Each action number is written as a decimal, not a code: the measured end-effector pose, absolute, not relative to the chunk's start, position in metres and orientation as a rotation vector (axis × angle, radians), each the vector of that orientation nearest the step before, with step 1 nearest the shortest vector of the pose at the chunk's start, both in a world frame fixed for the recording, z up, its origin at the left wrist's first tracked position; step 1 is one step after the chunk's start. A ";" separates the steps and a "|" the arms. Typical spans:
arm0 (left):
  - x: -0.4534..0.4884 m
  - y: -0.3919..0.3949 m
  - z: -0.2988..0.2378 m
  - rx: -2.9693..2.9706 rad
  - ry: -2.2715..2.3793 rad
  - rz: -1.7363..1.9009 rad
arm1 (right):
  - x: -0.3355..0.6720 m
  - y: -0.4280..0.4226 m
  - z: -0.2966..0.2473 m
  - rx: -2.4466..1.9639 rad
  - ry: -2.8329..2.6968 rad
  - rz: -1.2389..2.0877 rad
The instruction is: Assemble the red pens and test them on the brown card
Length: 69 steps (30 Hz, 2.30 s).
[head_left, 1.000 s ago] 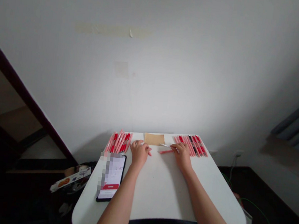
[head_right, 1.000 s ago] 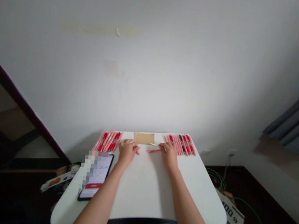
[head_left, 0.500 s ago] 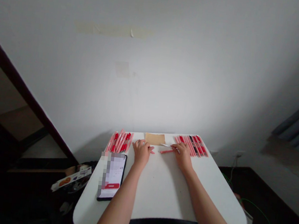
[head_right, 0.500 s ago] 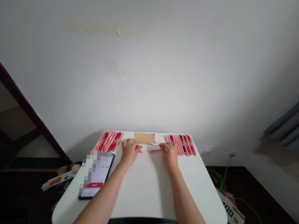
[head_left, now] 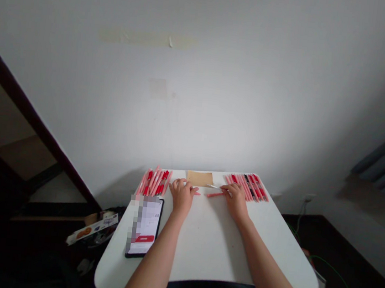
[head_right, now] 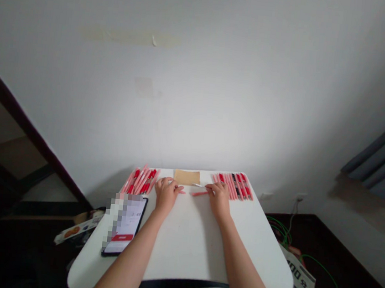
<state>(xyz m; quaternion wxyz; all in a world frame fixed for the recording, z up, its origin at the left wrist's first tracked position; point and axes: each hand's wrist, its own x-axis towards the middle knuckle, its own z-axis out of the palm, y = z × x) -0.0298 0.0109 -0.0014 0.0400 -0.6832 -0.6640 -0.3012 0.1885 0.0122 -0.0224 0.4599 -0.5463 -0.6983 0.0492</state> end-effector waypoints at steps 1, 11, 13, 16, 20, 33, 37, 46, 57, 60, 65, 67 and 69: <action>-0.030 0.010 -0.001 -2.091 -2.047 -0.920 | 0.189 0.012 -0.022 -1.346 -1.720 0.122; -0.030 0.004 0.006 -2.181 -2.108 -0.834 | 0.189 0.014 -0.024 -1.323 -1.712 0.095; -0.033 0.006 0.005 -2.253 -2.080 -0.824 | 0.189 0.014 -0.024 -1.322 -1.714 0.092; -0.039 0.010 0.003 -2.311 -2.070 -0.778 | 0.189 0.014 -0.023 -1.334 -1.713 0.087; -0.041 0.012 0.000 -2.317 -2.031 -0.743 | 0.189 0.013 -0.023 -1.346 -1.710 0.086; -0.043 0.011 0.004 -2.433 -1.952 -0.774 | 0.189 0.011 -0.021 -1.323 -1.712 0.102; -0.040 0.010 0.006 -2.473 -1.938 -0.741 | 0.189 0.011 -0.020 -1.314 -1.709 0.108; -0.031 0.010 0.010 -2.345 -1.920 -0.924 | 0.188 0.012 -0.021 -1.344 -1.707 0.109; -0.032 0.020 0.001 -2.153 -1.926 -1.367 | 0.190 0.014 -0.023 -1.321 -1.701 0.106; -0.032 0.018 0.002 -2.148 -1.941 -1.349 | 0.190 0.014 -0.022 -1.319 -1.699 0.109; -0.033 0.016 0.007 -2.094 -1.955 -1.399 | 0.189 0.014 -0.024 -1.316 -1.693 0.103; -0.033 0.016 0.009 -2.077 -1.957 -1.430 | 0.189 0.015 -0.024 -1.315 -1.691 0.100; -0.033 0.016 0.009 -2.075 -1.947 -1.453 | 0.189 0.015 -0.024 -1.314 -1.694 0.101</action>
